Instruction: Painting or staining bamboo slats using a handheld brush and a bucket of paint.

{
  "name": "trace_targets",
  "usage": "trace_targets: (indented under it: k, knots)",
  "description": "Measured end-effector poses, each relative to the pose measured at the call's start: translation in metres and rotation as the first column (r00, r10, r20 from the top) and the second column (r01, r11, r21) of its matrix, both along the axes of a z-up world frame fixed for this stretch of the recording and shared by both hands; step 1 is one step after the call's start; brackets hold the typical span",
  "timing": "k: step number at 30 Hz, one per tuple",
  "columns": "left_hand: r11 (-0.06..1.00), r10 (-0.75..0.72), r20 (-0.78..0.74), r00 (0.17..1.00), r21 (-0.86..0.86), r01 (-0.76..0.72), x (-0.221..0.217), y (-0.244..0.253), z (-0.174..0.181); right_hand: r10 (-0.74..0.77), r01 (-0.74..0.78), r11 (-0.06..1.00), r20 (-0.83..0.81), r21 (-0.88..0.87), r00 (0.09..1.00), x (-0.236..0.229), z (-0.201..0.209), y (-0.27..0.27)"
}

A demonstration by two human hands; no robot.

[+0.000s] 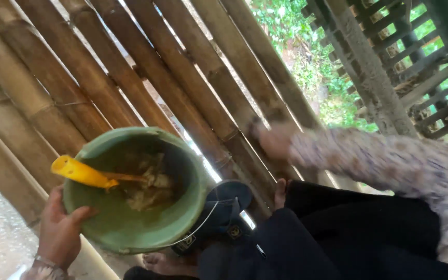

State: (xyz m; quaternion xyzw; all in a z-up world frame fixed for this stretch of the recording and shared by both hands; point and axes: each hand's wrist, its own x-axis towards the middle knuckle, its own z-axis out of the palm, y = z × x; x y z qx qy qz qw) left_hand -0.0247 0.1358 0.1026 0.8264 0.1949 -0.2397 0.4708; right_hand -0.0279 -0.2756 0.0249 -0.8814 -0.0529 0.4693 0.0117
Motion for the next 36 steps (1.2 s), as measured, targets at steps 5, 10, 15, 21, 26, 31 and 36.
trace_targets:
  k: [5, 10, 15, 21, 26, 31, 36]
  knots:
    - [0.996, 0.054, 0.02, 0.998, -0.069, -0.053, -0.02, 0.037, -0.022, 0.519, -0.568, 0.823, 0.387, 0.015, 0.762, -0.06, 0.021, -0.057]
    - [0.994, 0.046, 0.068, 0.997, -0.103, -0.039, -0.024, 0.045, -0.029, 0.019, -0.006, 0.999, 0.38, -0.034, 0.925, 0.017, 0.045, -0.016]
    - [0.996, 0.065, 0.077, 0.995, -0.067, -0.06, -0.03, 0.051, -0.033, 0.382, -0.313, 0.921, 0.688, -0.231, 0.617, -0.04, 0.006, -0.01]
    - [0.995, 0.092, -0.016, 0.996, 0.03, -0.092, -0.033, 0.042, -0.023, 0.283, -0.275, 0.959, 0.311, -0.07, 0.907, 0.023, 0.055, 0.013]
    - [0.985, 0.127, 0.078, 0.989, 0.104, -0.135, -0.038, 0.043, -0.034, 0.181, -0.191, 0.981, 0.449, -0.022, 0.875, 0.086, -0.118, 0.017]
    - [0.975, -0.056, 0.211, 0.976, 0.222, 0.008, -0.044, 0.063, -0.054, 0.174, -0.176, 0.984, 0.115, 0.003, 0.978, -0.048, 0.03, 0.029]
    - [0.978, -0.084, 0.274, 0.958, 0.208, 0.026, -0.045, 0.067, -0.064, 0.245, -0.255, 0.967, 0.383, -0.025, 0.891, 0.001, 0.023, 0.022]
